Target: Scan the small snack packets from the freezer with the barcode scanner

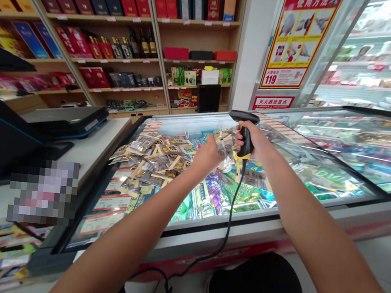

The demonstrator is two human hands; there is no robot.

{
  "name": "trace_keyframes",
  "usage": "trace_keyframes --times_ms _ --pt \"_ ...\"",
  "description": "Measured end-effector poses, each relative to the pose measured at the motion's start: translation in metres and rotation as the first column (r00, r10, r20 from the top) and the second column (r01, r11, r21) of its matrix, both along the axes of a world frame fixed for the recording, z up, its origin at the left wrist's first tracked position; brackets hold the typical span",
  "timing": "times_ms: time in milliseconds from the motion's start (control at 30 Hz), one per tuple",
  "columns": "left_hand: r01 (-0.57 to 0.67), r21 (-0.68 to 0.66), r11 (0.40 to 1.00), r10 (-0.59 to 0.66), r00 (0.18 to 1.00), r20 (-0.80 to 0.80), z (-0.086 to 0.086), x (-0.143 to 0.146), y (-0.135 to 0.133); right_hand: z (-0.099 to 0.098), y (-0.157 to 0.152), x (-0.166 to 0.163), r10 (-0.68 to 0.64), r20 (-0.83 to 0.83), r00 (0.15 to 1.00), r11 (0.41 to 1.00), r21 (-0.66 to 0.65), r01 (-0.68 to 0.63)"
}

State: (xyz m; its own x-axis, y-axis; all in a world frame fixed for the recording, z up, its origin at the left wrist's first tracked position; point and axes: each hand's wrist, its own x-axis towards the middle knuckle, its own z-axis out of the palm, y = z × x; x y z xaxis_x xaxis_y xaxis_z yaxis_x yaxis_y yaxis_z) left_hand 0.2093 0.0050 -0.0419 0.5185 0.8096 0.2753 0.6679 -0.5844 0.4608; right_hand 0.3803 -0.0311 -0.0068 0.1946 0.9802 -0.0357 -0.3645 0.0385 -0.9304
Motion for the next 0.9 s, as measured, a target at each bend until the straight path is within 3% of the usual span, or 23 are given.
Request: trace_keyframes --times_ms 100,200,333,533,900 --pt "-0.012 0.029 1.0 0.006 0.977 0.212 0.001 -0.03 0.007 0.004 -0.008 -0.001 0.221 0.016 0.975 0.974 0.045 -0.222" --pt "-0.067 0.036 0.997 0.052 0.945 0.324 -0.001 -0.058 0.016 0.003 -0.015 -0.008 0.41 0.153 0.899 0.906 0.045 -0.42" --pt "-0.097 -0.067 0.993 0.116 0.905 0.409 -0.006 -0.079 0.022 -0.004 -0.018 -0.02 0.524 0.354 0.774 0.832 -0.016 -0.555" --pt "-0.091 -0.007 0.996 0.086 0.911 0.402 -0.01 -0.081 0.022 -0.008 -0.015 -0.028 0.552 0.483 0.679 0.791 -0.046 -0.61" --pt "-0.108 -0.01 0.994 0.104 0.918 0.383 -0.01 -0.081 0.02 -0.006 -0.018 -0.027 0.496 0.501 0.709 0.833 -0.047 -0.551"
